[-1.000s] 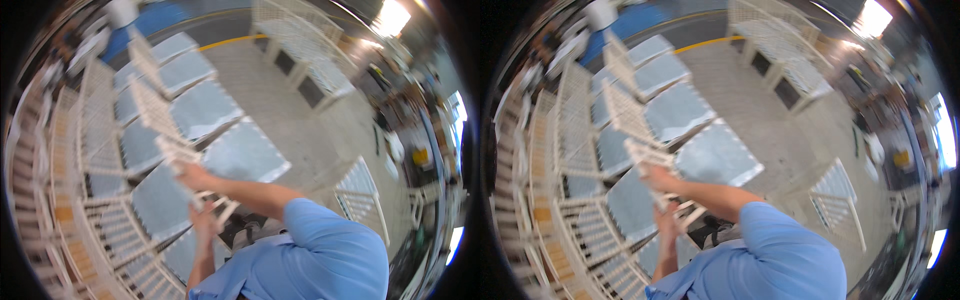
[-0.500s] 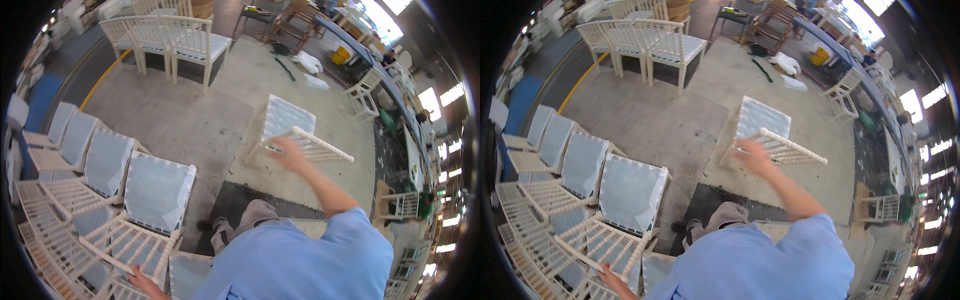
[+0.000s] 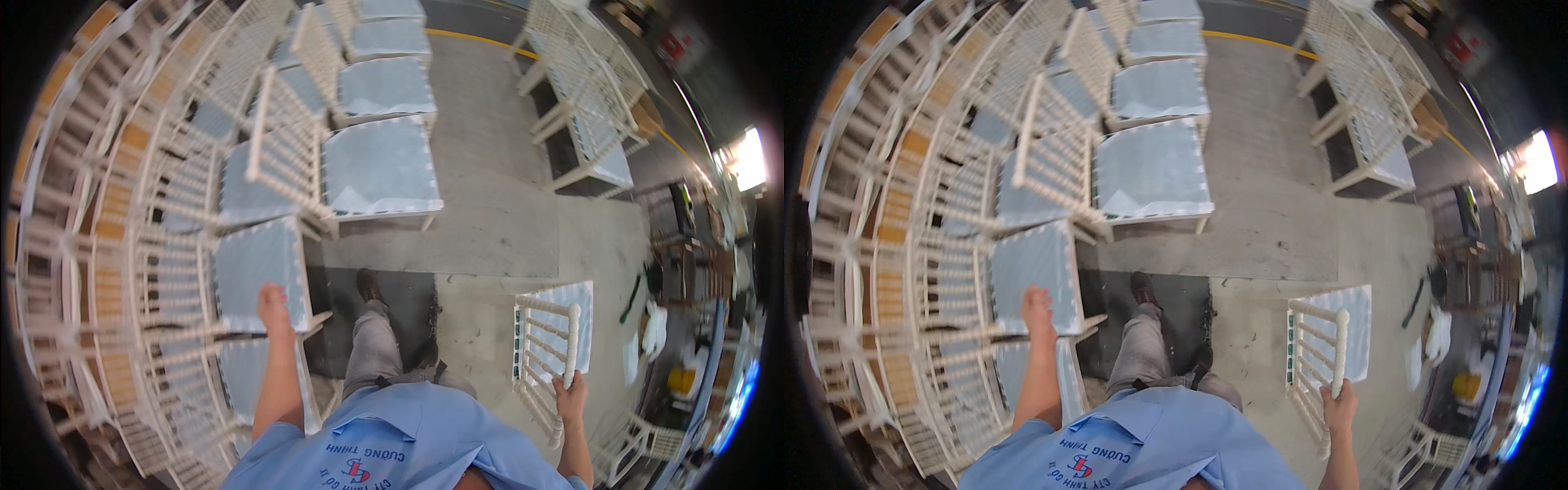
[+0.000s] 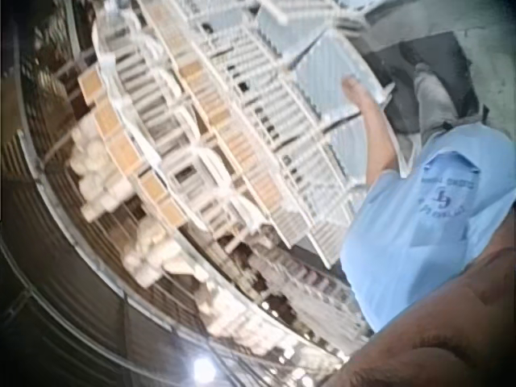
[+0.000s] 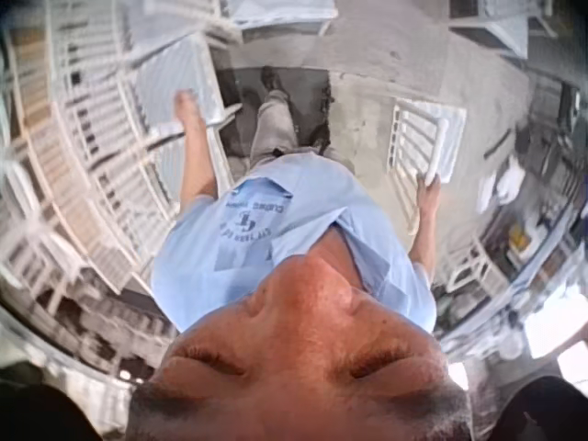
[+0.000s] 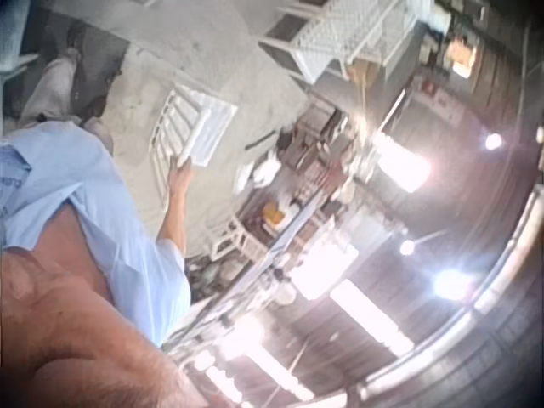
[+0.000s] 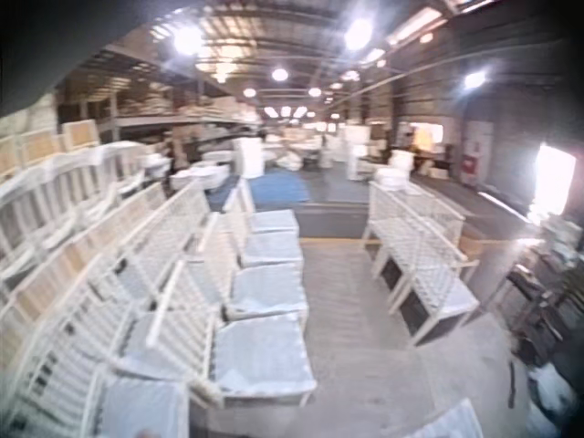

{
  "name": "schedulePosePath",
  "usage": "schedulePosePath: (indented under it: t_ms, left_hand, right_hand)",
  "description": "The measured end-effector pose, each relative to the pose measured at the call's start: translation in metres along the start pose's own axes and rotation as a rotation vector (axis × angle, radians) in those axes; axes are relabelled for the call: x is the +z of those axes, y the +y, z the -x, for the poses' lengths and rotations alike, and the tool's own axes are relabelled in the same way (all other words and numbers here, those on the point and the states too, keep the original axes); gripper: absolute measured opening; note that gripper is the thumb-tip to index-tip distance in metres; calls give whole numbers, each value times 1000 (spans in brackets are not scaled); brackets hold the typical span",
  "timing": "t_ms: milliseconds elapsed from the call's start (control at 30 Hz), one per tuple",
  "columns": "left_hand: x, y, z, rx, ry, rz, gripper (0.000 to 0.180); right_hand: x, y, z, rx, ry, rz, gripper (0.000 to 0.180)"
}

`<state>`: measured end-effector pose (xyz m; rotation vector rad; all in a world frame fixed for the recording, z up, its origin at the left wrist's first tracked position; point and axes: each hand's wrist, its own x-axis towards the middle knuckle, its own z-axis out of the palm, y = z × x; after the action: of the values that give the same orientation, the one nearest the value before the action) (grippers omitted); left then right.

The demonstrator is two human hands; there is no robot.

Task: The person moves a white wooden chair from a stack, places it on the floor, and attaches green webbing strips to the seat frame using a staple gun. The person staples each strip in place, trims excess webbing with scissors, and continues adding parallel strips across the seat.

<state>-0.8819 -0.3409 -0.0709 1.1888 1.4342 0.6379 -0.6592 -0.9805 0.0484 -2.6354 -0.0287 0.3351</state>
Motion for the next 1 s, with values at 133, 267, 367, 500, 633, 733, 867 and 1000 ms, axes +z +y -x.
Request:
schedulePosePath:
  t_ms: [133, 267, 367, 500, 633, 733, 867, 1000]
  left_hand:
    - [-41, -36, 82, 29, -139, 45, 40]
    - [-46, -48, 139, -97, -244, 71, 34]
    - [-41, -55, 164, -158, -410, 93, 34]
    - [-39, -64, 181, -101, -712, -23, 36]
    - [-38, -60, 187, 51, -1088, -110, 42]
    - [-33, -48, 189, 16, -1216, 65, 53]
    - [-36, -22, 187, 419, -1028, 95, 74]
    - [-72, 1, 158, 163, -829, 82, 44]
  right_hand:
    - [-18, 17, -22, -90, 92, -26, 29]
    - [-80, -37, -53, -198, 75, 56, 27]
    - [-76, -78, -53, -195, 82, 31, 28]
    - [-28, -142, -40, -188, 18, 8, 31]
    - [56, -240, -11, -174, -126, -169, 35]
    - [132, -320, 19, -262, -278, -296, 40]
    - [211, -400, 52, -421, -300, -257, 58]
    - [279, -457, 79, -417, -513, -325, 82]
